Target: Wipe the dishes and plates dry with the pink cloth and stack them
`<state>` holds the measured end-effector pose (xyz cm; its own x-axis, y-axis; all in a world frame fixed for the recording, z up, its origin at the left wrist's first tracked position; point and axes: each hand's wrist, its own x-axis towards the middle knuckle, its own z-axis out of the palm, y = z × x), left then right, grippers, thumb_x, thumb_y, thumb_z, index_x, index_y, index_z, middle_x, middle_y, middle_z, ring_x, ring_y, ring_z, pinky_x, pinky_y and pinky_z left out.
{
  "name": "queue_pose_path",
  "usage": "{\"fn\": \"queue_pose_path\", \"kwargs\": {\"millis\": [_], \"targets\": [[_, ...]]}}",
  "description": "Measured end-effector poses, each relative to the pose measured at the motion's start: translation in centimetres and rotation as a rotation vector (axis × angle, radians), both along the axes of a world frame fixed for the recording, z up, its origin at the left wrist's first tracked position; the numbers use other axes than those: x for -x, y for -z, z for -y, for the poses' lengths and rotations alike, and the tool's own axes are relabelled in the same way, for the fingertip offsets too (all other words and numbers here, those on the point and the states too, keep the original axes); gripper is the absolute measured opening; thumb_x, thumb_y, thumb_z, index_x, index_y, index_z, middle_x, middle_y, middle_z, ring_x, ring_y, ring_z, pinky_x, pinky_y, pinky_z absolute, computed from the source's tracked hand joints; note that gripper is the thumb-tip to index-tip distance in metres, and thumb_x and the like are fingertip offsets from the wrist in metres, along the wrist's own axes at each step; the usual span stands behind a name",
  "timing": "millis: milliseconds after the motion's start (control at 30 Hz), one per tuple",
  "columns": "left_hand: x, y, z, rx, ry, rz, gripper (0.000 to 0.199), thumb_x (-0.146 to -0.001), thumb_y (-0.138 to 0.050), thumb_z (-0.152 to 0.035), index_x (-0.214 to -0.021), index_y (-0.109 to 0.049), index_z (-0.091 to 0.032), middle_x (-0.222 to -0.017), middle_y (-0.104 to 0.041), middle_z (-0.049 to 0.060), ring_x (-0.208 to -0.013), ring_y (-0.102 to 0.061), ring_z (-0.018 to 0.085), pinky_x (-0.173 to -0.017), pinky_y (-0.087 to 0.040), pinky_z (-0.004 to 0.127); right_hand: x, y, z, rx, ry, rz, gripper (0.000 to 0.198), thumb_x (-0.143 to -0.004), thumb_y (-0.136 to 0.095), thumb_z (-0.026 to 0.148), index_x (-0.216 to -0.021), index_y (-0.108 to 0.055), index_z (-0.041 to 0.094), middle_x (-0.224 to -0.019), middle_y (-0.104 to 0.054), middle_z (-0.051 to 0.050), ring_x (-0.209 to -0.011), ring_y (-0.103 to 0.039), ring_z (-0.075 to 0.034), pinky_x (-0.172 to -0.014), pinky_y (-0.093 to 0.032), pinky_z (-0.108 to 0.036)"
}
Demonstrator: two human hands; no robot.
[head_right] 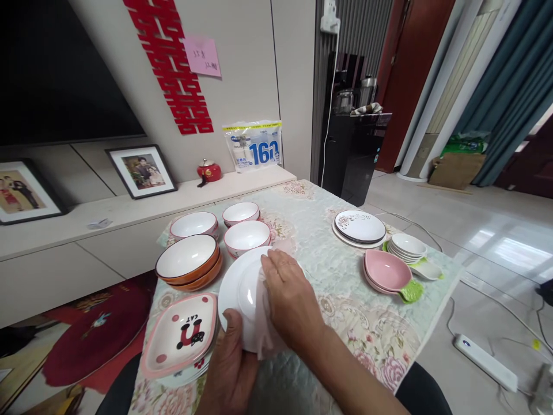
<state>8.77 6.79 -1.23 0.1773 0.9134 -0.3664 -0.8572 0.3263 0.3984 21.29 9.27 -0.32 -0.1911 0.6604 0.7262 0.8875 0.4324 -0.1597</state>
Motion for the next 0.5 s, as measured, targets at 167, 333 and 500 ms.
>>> {"fn": "queue_pose_path", "kwargs": {"millis": [167, 333, 500], "targets": [[0.8, 0.6, -0.5, 0.165, -0.036, -0.011, 0.042, -0.100, -0.045, -0.024, -0.141, -0.056, -0.023, -0.091, -0.080, 0.006, -0.089, -0.076, 0.018, -0.081, -0.061, 0.024, 3.3, 0.2, 2.2, -0.052, -0.200, 0.055, 0.038, -0.096, -0.048, 0.015, -0.132, -0.057, 0.005, -0.136, -0.062, -0.017, -0.134, -0.051, -0.027, -0.117, -0.042, -0.042], [1.5, 2.2, -0.6, 0.060, 0.004, 0.011, 0.042, -0.095, -0.055, -0.039, -0.135, -0.063, -0.027, -0.104, -0.080, 0.007, -0.108, -0.072, 0.020, -0.089, -0.058, 0.023, 2.2, -0.4, 2.2, 0.000, -0.339, 0.191, 0.037, -0.098, -0.048, 0.018, -0.133, -0.057, 0.012, -0.132, -0.065, -0.012, -0.130, -0.054, -0.025, -0.116, -0.041, -0.044], [1.1, 1.4, -0.6, -0.061, 0.046, 0.044, 0.056, -0.090, -0.063, -0.048, -0.141, -0.057, -0.028, -0.125, -0.074, 0.008, -0.127, -0.060, 0.027, -0.106, -0.050, 0.037, -0.6, -0.5, 1.1, -0.007, -0.248, 0.108, 0.037, -0.096, -0.047, 0.015, -0.132, -0.055, 0.010, -0.135, -0.062, -0.017, -0.132, -0.053, -0.028, -0.113, -0.042, -0.053]]}}
